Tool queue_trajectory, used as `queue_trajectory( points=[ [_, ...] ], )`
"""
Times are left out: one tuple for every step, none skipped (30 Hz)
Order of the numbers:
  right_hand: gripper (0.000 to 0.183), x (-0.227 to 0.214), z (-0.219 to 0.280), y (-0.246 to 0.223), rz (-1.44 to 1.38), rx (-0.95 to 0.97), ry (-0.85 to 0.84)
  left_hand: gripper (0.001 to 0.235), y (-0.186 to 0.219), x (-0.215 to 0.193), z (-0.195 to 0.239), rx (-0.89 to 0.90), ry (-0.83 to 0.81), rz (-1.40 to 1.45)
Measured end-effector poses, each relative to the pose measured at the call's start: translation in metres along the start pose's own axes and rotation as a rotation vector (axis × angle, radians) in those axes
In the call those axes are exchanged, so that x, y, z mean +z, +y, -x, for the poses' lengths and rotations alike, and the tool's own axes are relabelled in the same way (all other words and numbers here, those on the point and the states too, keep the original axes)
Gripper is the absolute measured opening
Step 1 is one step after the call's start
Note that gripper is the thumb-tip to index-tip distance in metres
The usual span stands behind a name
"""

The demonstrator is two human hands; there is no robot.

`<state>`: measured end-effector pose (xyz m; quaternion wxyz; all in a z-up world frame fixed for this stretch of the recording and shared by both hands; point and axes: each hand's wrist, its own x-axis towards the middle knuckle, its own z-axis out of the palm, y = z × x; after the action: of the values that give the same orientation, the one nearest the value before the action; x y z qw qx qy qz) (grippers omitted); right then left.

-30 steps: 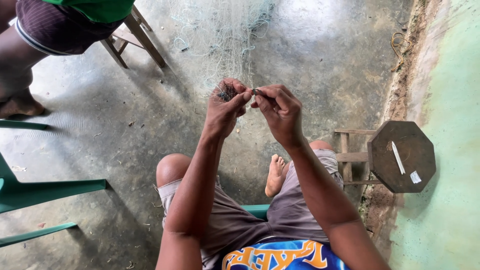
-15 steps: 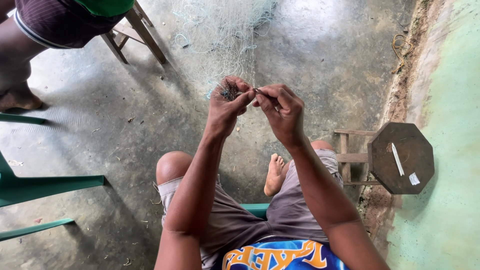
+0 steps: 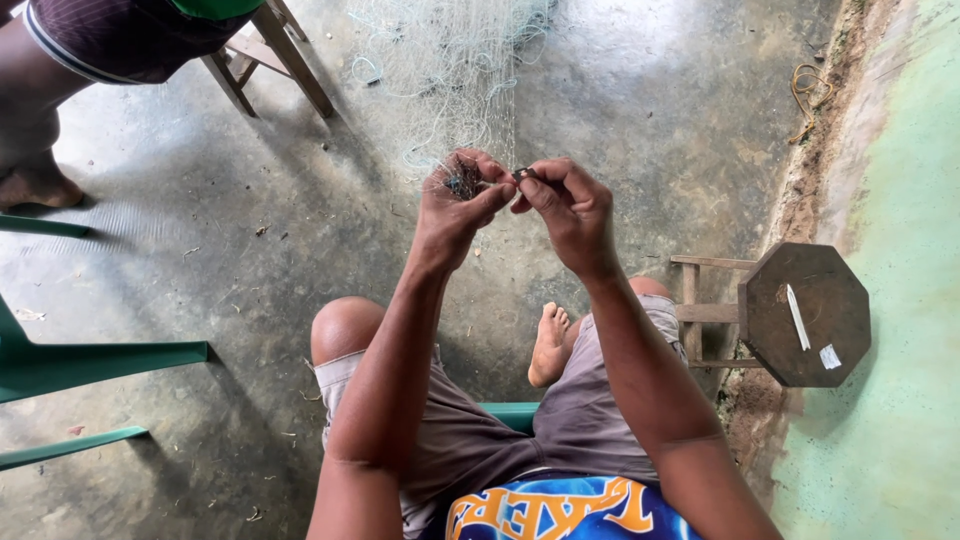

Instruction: The person sits on a plastic chair and repairs a fishing net by hand. They pull and align net strands, then use a small white tool to thread or tie sections of the net together.

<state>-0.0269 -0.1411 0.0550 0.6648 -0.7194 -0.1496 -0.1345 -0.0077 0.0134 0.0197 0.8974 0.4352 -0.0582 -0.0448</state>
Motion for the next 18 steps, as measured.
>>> queue_trajectory(
  points=[
    [0.01, 0.0, 0.0, -0.002, 0.0, 0.001, 0.0, 0.034, 0.0, -0.001, 0.0, -0.001, 0.001, 0.001],
    [0.011, 0.0, 0.0, -0.003, -0.008, 0.024, -0.012, 0.033, 0.0, -0.002, -0.001, 0.004, -0.005, -0.025],
    [0.011, -0.001, -0.001, -0.005, -0.015, 0.046, -0.023, 0.032, 0.0, -0.003, -0.001, 0.009, -0.011, -0.051],
    [0.011, -0.001, 0.0, -0.004, -0.015, 0.048, -0.024, 0.032, 0.003, -0.002, 0.0, 0.008, -0.01, -0.051],
    [0.011, -0.002, 0.0, -0.003, -0.016, 0.061, -0.033, 0.032, 0.006, -0.001, 0.001, 0.015, -0.015, -0.085],
    [0.011, -0.003, 0.0, -0.003, -0.016, 0.074, -0.042, 0.031, 0.01, 0.001, 0.001, 0.024, -0.021, -0.12],
    [0.011, -0.003, -0.001, -0.003, -0.017, 0.075, -0.042, 0.031, 0.008, 0.0, 0.001, 0.024, -0.021, -0.12],
    [0.011, -0.003, -0.002, -0.002, -0.025, 0.097, -0.058, 0.03, 0.007, -0.001, 0.001, 0.045, -0.024, -0.159],
    [0.011, -0.004, -0.002, -0.002, -0.033, 0.119, -0.073, 0.029, 0.005, -0.002, 0.001, 0.066, -0.027, -0.198],
    [0.011, -0.004, -0.002, -0.003, -0.033, 0.119, -0.072, 0.029, 0.006, -0.001, 0.001, 0.065, -0.027, -0.199],
    [0.011, -0.005, -0.003, -0.005, -0.039, 0.143, -0.079, 0.029, 0.007, -0.001, 0.002, 0.071, -0.032, -0.218],
    [0.011, -0.005, -0.003, -0.006, -0.045, 0.165, -0.085, 0.029, 0.007, -0.001, 0.003, 0.077, -0.036, -0.237],
    [0.011, -0.006, -0.003, -0.006, -0.045, 0.165, -0.085, 0.029, 0.008, -0.001, 0.003, 0.077, -0.037, -0.237],
    [0.012, -0.006, -0.003, -0.005, -0.068, 0.183, -0.095, 0.029, 0.009, -0.001, 0.004, 0.071, -0.036, -0.247],
    [0.012, -0.007, -0.003, -0.005, -0.091, 0.201, -0.104, 0.028, 0.01, 0.0, 0.004, 0.066, -0.035, -0.257],
    [0.012, -0.008, -0.004, -0.004, -0.091, 0.201, -0.104, 0.028, 0.009, -0.002, 0.004, 0.066, -0.035, -0.257],
    [0.013, -0.009, -0.004, -0.004, -0.119, 0.227, -0.109, 0.029, 0.007, -0.004, 0.004, 0.061, -0.035, -0.258],
    [0.013, -0.01, -0.004, -0.003, -0.148, 0.253, -0.113, 0.029, 0.005, -0.005, 0.004, 0.055, -0.034, -0.26]
  ],
)
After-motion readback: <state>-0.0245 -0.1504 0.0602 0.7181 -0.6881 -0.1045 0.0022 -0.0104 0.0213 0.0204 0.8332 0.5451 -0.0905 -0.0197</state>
